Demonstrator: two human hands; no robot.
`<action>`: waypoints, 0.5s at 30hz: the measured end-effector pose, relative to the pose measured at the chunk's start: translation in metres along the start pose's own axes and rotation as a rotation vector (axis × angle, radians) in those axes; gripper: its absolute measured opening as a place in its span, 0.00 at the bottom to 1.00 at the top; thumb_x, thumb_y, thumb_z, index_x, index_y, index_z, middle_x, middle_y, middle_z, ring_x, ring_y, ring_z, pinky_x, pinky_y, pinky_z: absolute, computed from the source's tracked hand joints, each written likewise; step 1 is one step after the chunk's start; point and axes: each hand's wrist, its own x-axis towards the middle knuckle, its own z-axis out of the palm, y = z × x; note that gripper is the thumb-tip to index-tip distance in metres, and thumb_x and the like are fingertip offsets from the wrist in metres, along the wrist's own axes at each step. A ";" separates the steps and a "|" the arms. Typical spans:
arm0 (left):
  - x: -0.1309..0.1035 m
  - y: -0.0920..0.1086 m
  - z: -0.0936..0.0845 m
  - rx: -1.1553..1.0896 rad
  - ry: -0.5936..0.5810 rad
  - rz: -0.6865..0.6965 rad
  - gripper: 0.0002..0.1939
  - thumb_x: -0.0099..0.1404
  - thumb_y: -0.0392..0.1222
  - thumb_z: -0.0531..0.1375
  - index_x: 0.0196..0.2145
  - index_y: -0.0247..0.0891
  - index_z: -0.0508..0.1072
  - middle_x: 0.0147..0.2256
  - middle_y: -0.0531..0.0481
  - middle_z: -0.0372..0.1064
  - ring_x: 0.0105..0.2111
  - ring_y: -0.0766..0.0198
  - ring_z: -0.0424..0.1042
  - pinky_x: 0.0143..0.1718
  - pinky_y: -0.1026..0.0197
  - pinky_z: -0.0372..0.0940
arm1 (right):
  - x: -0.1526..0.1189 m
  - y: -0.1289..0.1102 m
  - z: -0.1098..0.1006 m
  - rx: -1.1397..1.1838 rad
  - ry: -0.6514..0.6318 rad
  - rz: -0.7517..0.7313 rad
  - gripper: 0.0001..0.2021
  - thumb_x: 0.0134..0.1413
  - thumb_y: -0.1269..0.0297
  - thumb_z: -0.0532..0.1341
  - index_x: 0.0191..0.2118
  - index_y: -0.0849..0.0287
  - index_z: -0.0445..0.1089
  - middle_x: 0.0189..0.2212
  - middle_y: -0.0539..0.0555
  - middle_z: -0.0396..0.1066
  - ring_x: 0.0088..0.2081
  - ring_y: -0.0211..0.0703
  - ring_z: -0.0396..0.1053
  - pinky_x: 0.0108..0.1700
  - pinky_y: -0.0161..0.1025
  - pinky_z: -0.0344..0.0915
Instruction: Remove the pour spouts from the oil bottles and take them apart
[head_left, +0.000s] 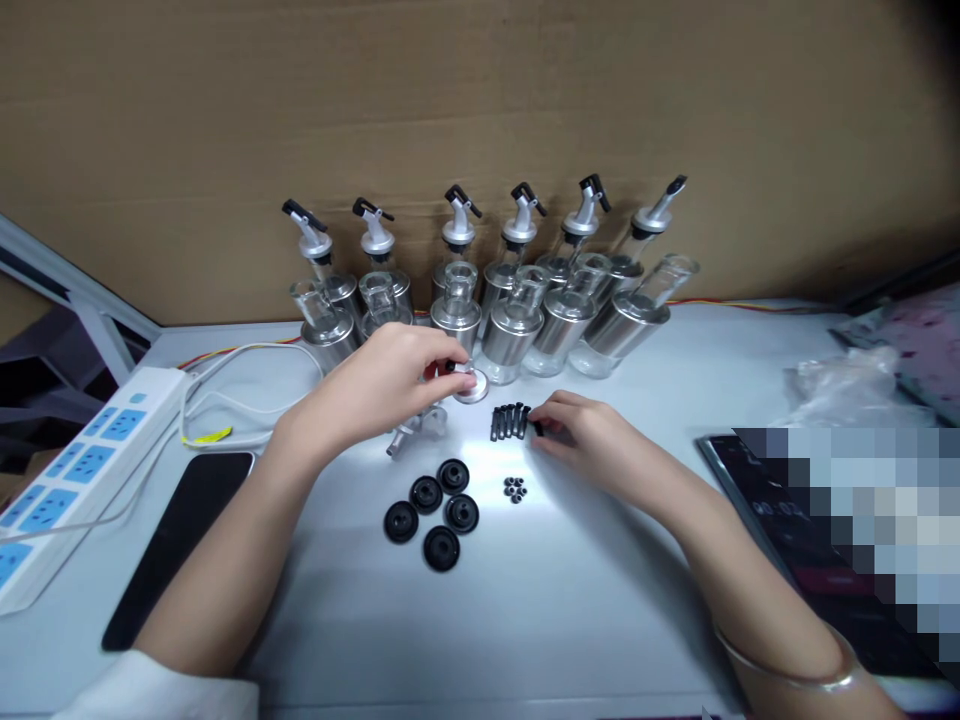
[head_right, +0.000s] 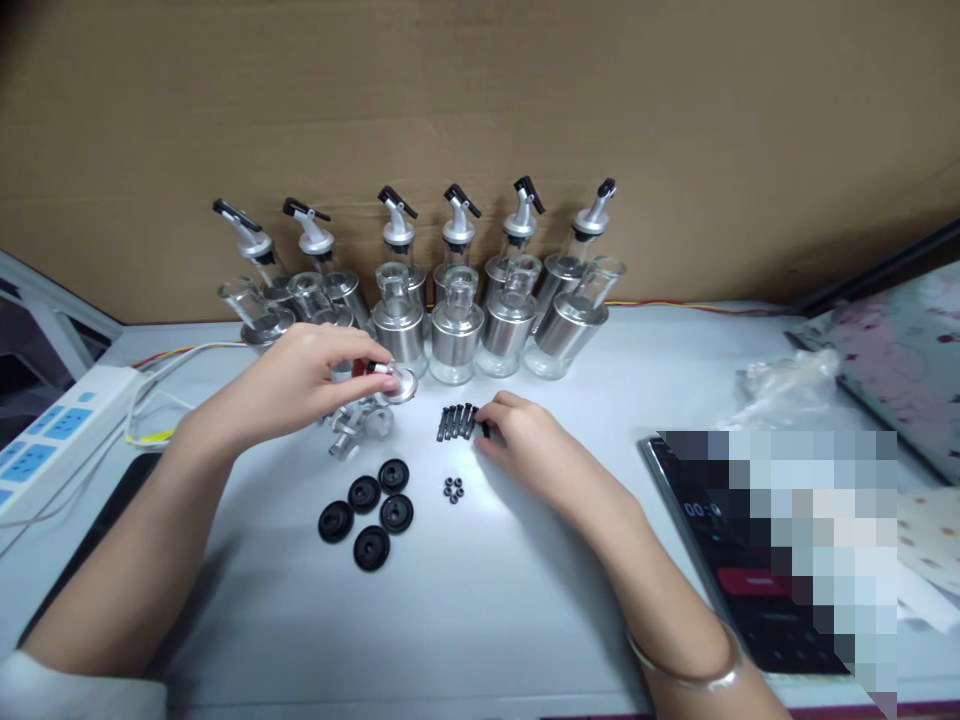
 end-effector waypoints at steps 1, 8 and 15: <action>0.000 0.000 0.000 -0.002 -0.001 0.000 0.08 0.66 0.40 0.60 0.32 0.37 0.77 0.28 0.55 0.74 0.28 0.68 0.68 0.29 0.66 0.56 | 0.000 -0.001 0.000 -0.001 -0.001 0.006 0.07 0.52 0.73 0.61 0.38 0.62 0.74 0.32 0.55 0.71 0.32 0.44 0.70 0.36 0.39 0.66; -0.001 0.000 -0.001 0.002 -0.006 -0.004 0.09 0.66 0.41 0.58 0.32 0.38 0.77 0.29 0.53 0.74 0.29 0.66 0.69 0.30 0.65 0.57 | 0.001 -0.007 0.000 -0.025 -0.006 0.037 0.07 0.53 0.74 0.59 0.38 0.64 0.74 0.29 0.56 0.71 0.30 0.44 0.70 0.34 0.39 0.65; -0.001 -0.002 0.002 0.008 -0.069 -0.026 0.09 0.67 0.43 0.58 0.32 0.38 0.77 0.31 0.52 0.74 0.30 0.65 0.70 0.31 0.64 0.57 | -0.002 -0.012 0.006 -0.007 0.016 -0.038 0.13 0.57 0.77 0.56 0.46 0.64 0.73 0.37 0.58 0.71 0.36 0.47 0.72 0.40 0.42 0.68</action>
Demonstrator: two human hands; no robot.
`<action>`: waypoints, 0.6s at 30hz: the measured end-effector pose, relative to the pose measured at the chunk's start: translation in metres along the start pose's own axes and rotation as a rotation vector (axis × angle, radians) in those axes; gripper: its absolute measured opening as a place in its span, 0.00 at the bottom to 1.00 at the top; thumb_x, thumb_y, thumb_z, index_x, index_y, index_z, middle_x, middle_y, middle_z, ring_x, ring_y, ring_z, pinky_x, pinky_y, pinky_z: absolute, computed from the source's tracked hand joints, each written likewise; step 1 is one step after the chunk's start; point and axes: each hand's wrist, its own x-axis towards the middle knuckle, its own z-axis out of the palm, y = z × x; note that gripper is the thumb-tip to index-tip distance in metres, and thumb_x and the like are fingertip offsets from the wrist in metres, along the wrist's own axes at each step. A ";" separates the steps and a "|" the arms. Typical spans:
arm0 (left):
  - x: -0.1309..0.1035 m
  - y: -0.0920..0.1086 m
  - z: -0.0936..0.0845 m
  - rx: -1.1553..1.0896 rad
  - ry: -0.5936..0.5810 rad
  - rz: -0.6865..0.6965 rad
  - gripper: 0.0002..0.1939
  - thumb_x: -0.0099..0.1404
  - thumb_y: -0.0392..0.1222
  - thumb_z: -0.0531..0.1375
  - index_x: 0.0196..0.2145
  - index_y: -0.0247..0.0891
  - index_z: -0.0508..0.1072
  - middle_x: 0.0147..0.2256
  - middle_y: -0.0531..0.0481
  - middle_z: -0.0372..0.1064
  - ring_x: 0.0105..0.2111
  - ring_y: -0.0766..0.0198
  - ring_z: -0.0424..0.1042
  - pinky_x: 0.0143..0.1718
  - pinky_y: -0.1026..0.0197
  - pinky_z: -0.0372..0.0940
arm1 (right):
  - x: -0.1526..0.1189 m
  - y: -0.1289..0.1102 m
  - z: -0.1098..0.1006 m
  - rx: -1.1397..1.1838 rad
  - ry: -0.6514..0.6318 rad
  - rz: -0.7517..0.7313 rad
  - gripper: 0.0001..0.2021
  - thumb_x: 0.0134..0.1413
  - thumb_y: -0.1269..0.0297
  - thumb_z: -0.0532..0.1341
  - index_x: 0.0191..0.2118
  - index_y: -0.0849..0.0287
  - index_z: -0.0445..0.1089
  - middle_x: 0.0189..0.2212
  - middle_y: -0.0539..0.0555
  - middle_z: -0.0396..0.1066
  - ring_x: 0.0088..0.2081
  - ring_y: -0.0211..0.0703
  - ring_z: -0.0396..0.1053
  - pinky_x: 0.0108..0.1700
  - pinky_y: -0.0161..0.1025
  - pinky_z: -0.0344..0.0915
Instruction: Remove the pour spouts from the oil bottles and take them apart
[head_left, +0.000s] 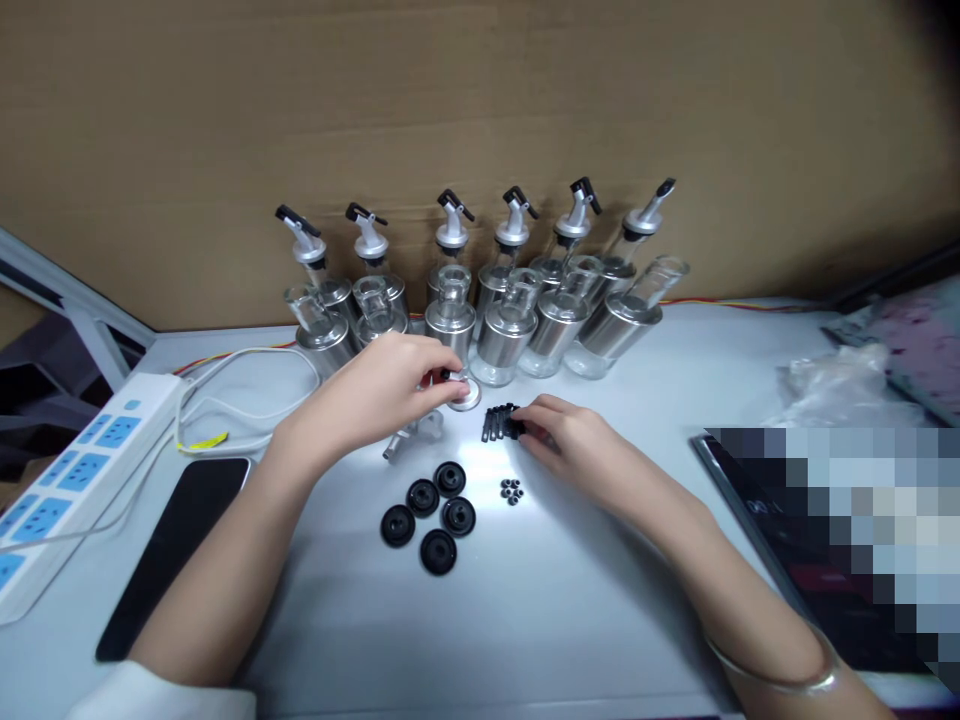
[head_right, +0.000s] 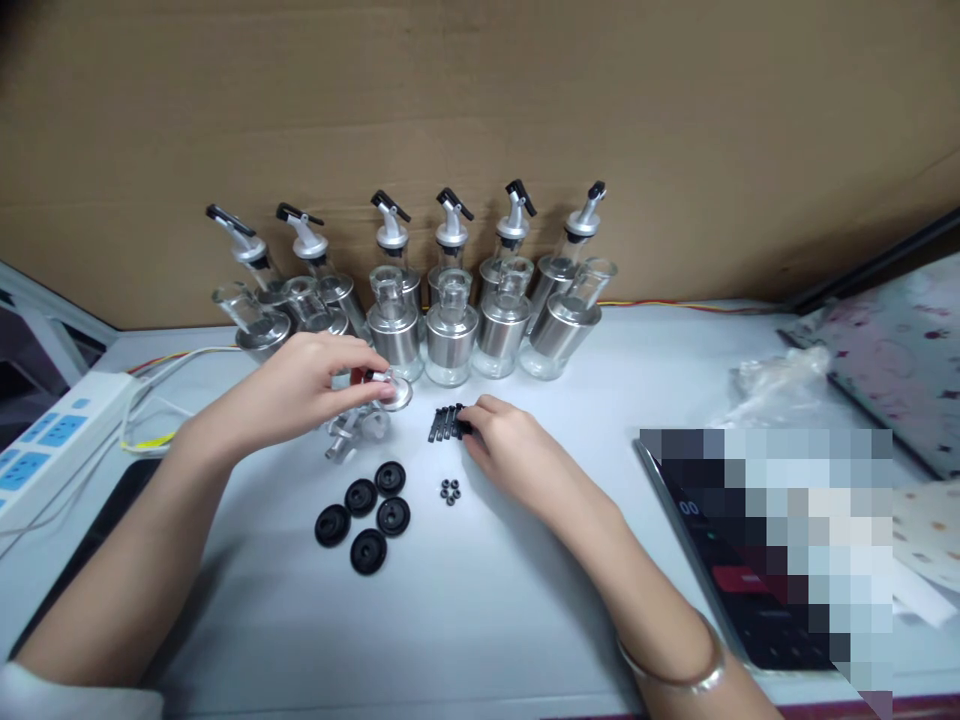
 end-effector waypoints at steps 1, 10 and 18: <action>0.000 0.000 0.001 0.002 -0.004 -0.003 0.09 0.67 0.43 0.58 0.33 0.38 0.77 0.31 0.52 0.74 0.31 0.64 0.70 0.32 0.64 0.58 | 0.000 -0.001 0.002 -0.006 0.016 -0.036 0.14 0.58 0.77 0.56 0.47 0.63 0.72 0.38 0.59 0.71 0.37 0.47 0.71 0.41 0.43 0.69; 0.001 -0.004 0.006 -0.006 -0.032 0.006 0.09 0.67 0.42 0.58 0.35 0.39 0.77 0.32 0.51 0.74 0.33 0.63 0.70 0.33 0.63 0.58 | -0.002 -0.016 0.011 -0.130 0.059 -0.158 0.11 0.61 0.72 0.57 0.44 0.59 0.75 0.37 0.61 0.68 0.40 0.52 0.65 0.41 0.48 0.67; -0.006 0.008 0.032 0.011 0.103 0.007 0.08 0.67 0.42 0.59 0.34 0.37 0.75 0.32 0.51 0.73 0.34 0.61 0.71 0.37 0.59 0.59 | -0.003 -0.019 0.001 0.022 0.216 -0.181 0.11 0.61 0.64 0.59 0.48 0.61 0.68 0.39 0.58 0.71 0.41 0.52 0.66 0.42 0.48 0.64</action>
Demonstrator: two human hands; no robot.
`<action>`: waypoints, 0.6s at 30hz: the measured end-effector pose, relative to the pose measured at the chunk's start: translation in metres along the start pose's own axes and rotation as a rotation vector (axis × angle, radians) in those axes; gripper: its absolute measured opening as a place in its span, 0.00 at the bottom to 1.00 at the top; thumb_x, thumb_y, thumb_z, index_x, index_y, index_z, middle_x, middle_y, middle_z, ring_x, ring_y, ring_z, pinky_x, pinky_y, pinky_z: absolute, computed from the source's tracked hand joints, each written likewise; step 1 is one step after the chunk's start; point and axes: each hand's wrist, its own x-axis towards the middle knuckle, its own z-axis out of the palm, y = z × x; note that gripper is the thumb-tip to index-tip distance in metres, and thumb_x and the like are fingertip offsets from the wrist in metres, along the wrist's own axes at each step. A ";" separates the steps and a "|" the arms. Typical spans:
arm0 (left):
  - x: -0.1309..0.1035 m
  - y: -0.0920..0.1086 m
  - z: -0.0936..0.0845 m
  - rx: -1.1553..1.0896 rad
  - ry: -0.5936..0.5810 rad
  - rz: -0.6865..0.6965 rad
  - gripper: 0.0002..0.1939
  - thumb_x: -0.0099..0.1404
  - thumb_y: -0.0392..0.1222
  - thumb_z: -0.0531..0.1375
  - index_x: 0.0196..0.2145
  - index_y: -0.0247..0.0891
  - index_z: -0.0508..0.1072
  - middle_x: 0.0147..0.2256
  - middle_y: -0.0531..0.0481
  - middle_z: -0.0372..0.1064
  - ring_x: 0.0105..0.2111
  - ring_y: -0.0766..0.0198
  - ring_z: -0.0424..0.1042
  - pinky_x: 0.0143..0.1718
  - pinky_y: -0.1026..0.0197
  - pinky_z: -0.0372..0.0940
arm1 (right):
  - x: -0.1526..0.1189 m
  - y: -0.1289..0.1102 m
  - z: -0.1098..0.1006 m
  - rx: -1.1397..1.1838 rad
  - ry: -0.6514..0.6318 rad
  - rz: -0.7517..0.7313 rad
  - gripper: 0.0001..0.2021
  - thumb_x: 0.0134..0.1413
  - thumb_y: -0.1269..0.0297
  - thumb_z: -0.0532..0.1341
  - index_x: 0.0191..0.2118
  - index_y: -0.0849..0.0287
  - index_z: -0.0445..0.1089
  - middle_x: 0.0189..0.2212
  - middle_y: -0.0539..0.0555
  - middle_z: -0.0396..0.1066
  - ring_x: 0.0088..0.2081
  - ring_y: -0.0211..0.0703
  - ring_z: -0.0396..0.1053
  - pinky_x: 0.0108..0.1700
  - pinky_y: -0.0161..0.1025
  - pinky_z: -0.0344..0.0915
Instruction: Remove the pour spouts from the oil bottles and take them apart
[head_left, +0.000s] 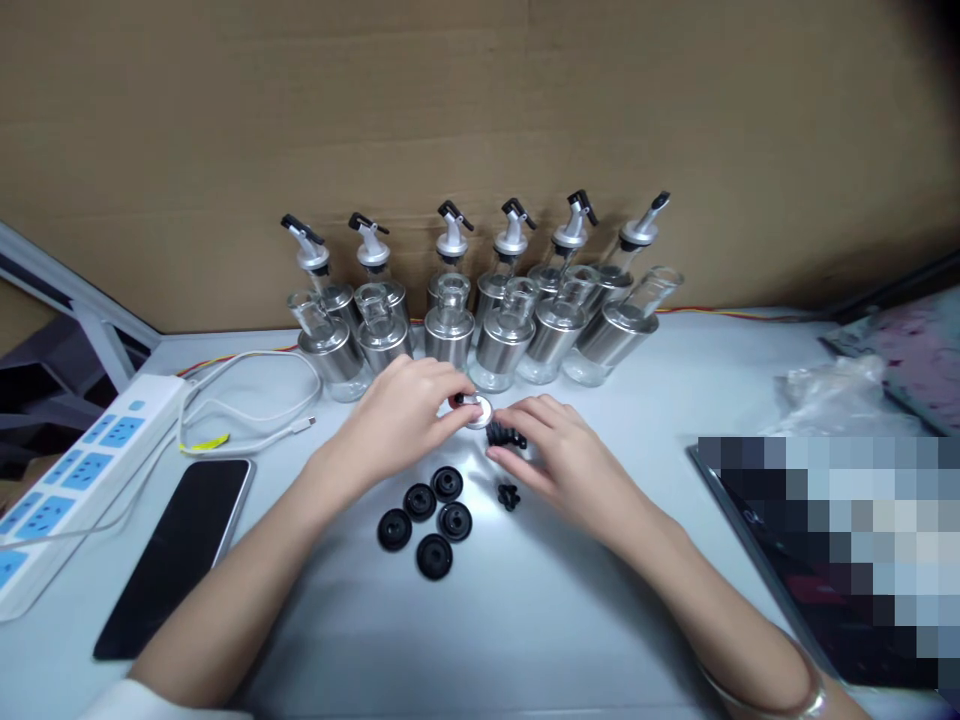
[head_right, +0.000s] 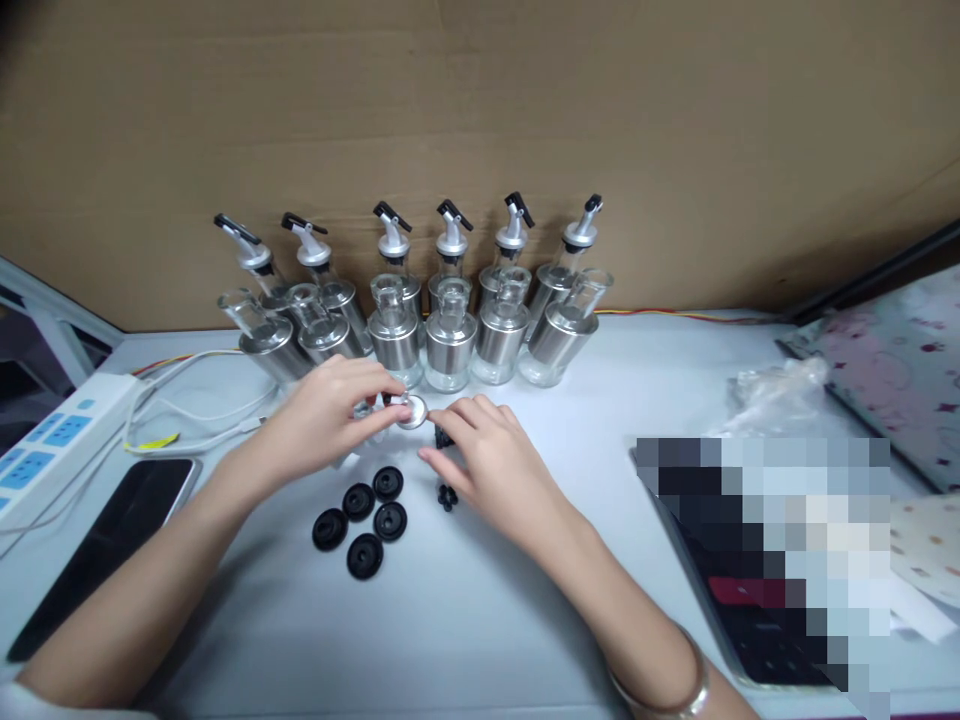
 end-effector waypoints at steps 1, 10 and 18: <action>-0.004 0.003 0.006 -0.026 0.072 -0.005 0.07 0.67 0.41 0.59 0.35 0.37 0.74 0.33 0.50 0.74 0.35 0.61 0.71 0.38 0.59 0.59 | 0.000 -0.001 0.000 0.019 0.055 -0.007 0.11 0.61 0.62 0.60 0.47 0.61 0.68 0.39 0.58 0.71 0.41 0.52 0.67 0.41 0.47 0.64; -0.038 0.019 0.042 -0.397 0.307 -0.061 0.09 0.65 0.38 0.60 0.44 0.39 0.71 0.36 0.49 0.71 0.36 0.63 0.71 0.39 0.61 0.67 | -0.001 -0.009 0.000 0.133 0.094 -0.034 0.09 0.59 0.59 0.60 0.36 0.60 0.68 0.26 0.50 0.70 0.29 0.41 0.66 0.40 0.42 0.55; -0.057 0.028 0.052 -0.285 0.381 0.092 0.19 0.67 0.38 0.59 0.55 0.44 0.63 0.45 0.44 0.71 0.46 0.58 0.72 0.47 0.55 0.69 | 0.001 -0.017 -0.003 0.216 0.015 0.002 0.15 0.59 0.60 0.53 0.22 0.58 0.61 0.18 0.46 0.64 0.22 0.36 0.59 0.39 0.41 0.52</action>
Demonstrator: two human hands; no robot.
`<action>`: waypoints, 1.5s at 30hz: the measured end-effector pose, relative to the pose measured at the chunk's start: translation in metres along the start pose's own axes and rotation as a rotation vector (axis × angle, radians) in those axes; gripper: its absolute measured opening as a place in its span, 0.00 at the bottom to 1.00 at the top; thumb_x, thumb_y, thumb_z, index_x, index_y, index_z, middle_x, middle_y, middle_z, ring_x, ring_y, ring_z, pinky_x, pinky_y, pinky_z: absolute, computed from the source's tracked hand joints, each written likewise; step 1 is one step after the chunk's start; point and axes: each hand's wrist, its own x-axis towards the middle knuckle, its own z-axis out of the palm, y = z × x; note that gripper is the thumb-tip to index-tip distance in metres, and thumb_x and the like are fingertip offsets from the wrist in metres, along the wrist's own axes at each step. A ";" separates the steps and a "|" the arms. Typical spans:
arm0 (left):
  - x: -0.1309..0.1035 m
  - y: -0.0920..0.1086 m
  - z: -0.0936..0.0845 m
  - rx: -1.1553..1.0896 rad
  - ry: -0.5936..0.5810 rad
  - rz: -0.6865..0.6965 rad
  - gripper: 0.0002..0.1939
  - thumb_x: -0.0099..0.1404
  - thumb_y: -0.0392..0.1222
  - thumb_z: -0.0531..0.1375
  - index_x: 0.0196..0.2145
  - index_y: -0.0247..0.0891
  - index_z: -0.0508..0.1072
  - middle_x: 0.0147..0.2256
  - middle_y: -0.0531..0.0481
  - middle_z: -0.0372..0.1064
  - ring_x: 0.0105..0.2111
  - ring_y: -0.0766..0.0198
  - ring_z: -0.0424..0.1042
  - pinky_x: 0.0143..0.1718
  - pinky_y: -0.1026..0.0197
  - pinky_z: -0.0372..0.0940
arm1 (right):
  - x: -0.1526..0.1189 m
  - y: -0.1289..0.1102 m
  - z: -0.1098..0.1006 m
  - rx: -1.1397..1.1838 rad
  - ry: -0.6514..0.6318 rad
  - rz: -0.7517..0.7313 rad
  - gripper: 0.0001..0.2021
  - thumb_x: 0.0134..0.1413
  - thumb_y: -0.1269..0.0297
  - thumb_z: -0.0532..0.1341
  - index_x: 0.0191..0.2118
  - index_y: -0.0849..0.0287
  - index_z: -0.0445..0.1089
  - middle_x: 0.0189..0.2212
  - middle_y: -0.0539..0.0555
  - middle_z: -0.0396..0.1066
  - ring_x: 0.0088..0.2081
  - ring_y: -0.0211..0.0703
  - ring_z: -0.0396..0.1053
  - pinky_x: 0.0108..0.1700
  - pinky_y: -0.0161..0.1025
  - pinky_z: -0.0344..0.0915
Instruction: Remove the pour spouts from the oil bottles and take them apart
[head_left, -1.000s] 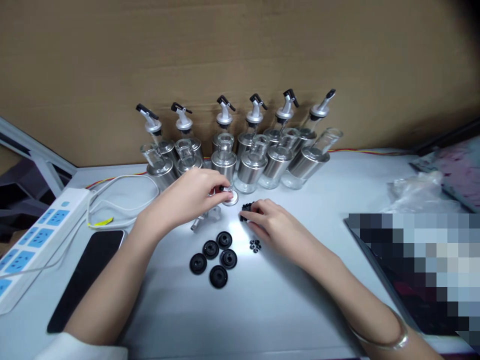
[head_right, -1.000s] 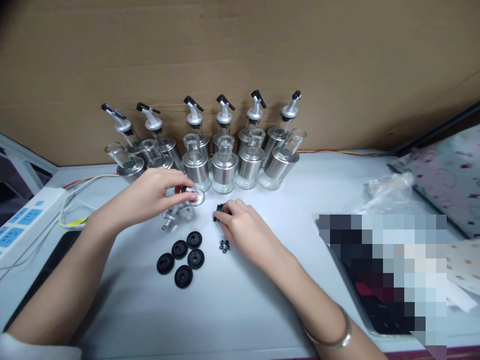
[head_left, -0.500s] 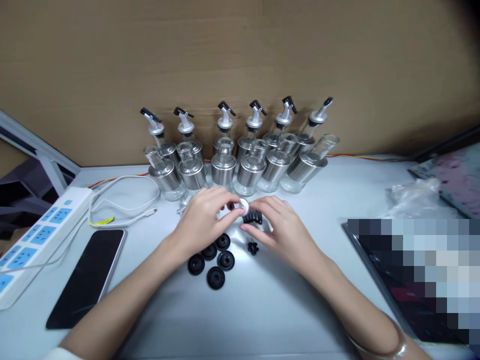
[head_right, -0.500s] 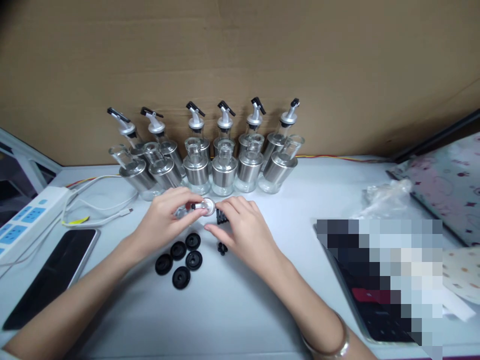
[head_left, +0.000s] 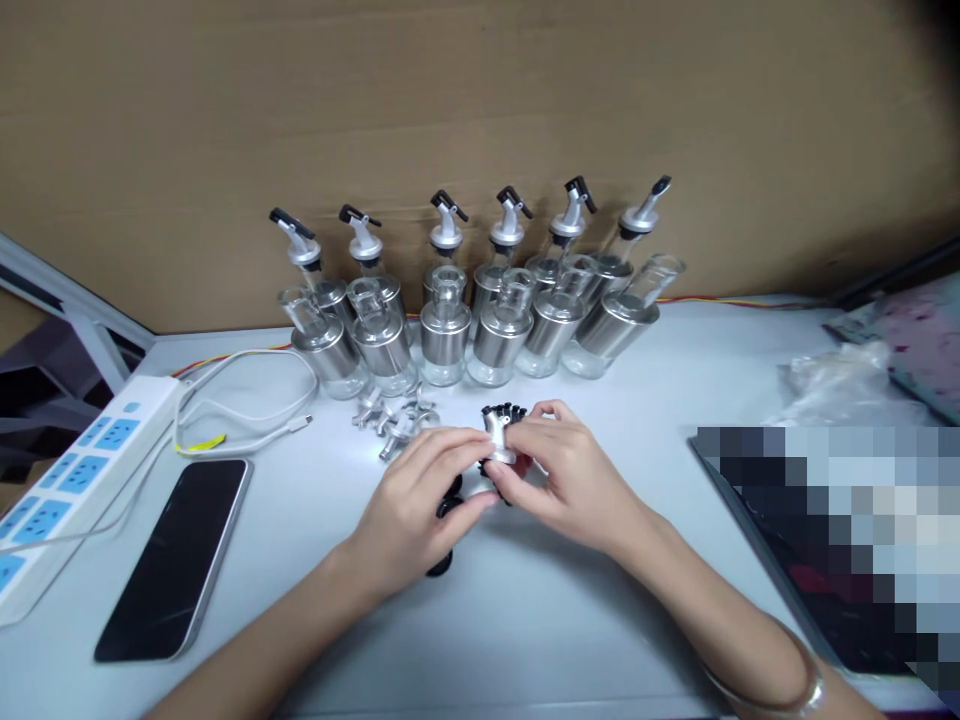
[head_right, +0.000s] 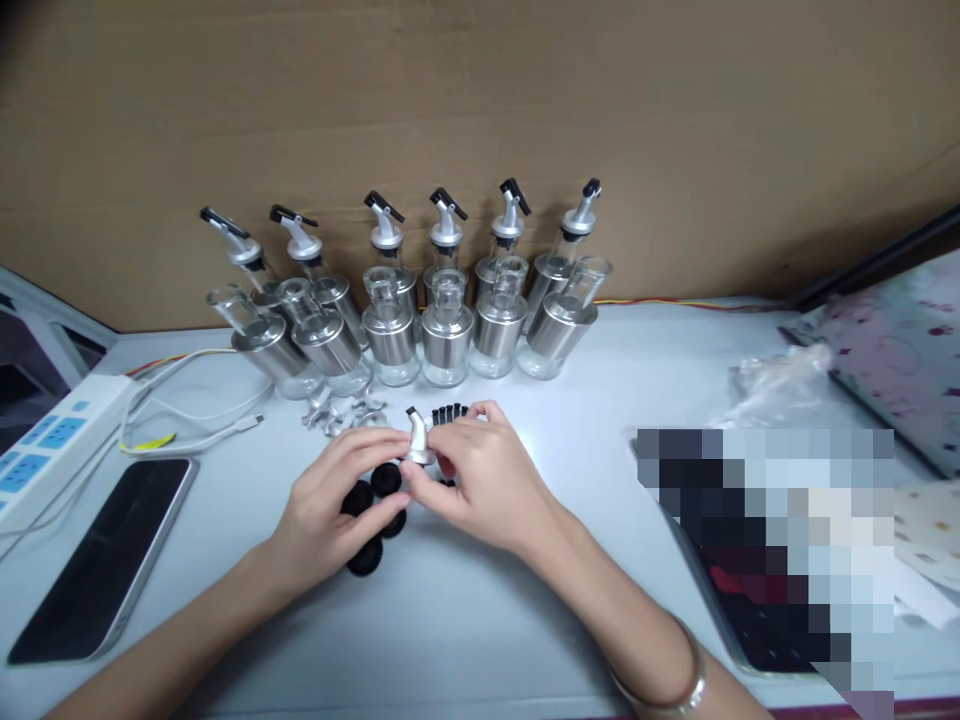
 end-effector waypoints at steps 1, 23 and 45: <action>-0.001 0.000 0.000 0.034 -0.010 0.022 0.17 0.67 0.37 0.59 0.53 0.43 0.65 0.45 0.44 0.71 0.46 0.58 0.72 0.48 0.56 0.69 | 0.000 0.000 0.000 0.000 -0.004 0.000 0.17 0.61 0.60 0.52 0.22 0.58 0.60 0.17 0.46 0.64 0.22 0.36 0.59 0.39 0.41 0.52; -0.005 -0.012 -0.002 -0.332 0.099 -0.205 0.13 0.60 0.29 0.56 0.42 0.40 0.65 0.42 0.48 0.71 0.43 0.66 0.73 0.45 0.66 0.69 | 0.000 0.010 0.000 0.086 0.057 -0.127 0.08 0.63 0.72 0.53 0.41 0.59 0.69 0.35 0.54 0.74 0.39 0.43 0.69 0.46 0.44 0.59; -0.004 -0.020 -0.005 -0.148 -0.039 -0.306 0.14 0.64 0.43 0.63 0.47 0.41 0.70 0.44 0.49 0.74 0.43 0.63 0.74 0.41 0.66 0.70 | 0.001 0.011 -0.002 0.108 -0.029 -0.002 0.12 0.70 0.61 0.45 0.39 0.56 0.63 0.32 0.51 0.70 0.34 0.42 0.65 0.44 0.41 0.56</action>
